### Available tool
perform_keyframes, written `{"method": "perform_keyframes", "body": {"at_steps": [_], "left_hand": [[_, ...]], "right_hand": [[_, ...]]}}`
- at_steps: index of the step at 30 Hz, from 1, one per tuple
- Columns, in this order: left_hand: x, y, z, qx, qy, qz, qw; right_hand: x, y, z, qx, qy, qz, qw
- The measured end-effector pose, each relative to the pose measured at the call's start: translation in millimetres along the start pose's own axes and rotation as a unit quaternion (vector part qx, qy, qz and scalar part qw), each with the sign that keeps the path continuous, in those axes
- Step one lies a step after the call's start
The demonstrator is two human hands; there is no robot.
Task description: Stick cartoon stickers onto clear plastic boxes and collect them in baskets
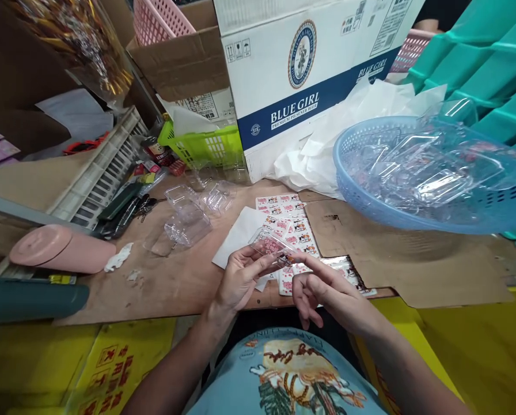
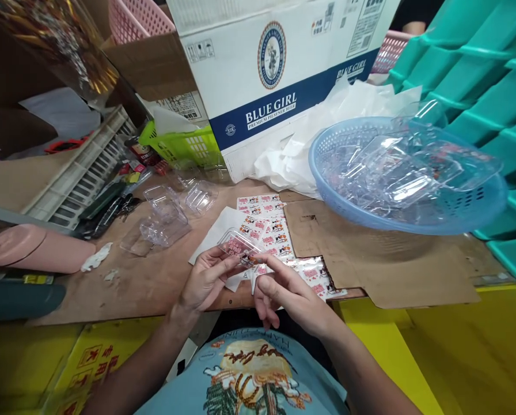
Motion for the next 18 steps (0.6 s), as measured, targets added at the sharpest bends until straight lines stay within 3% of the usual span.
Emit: {"method": "perform_keyframes", "body": {"at_steps": [9, 18], "left_hand": [[-3.2, -3, -3, -0.016, -0.004, 0.028, 0.999], [-1.1, -7, -4, -0.023, -0.016, 0.013, 1.000]], "right_hand": [[-4, 13, 7, -0.035, 0.002, 0.126, 0.991], [-4, 14, 11, -0.046, 0.019, 0.114, 0.992]]}}
Point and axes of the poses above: each hand's wrist, its own z-axis towards the middle knuckle, its own x-axis out of the back of the hand, y = z × x, the point moved 1 cm from there along z, towards the middle knuckle, and after that the axes turned 8 degrees about z, right-handed, at the moved point
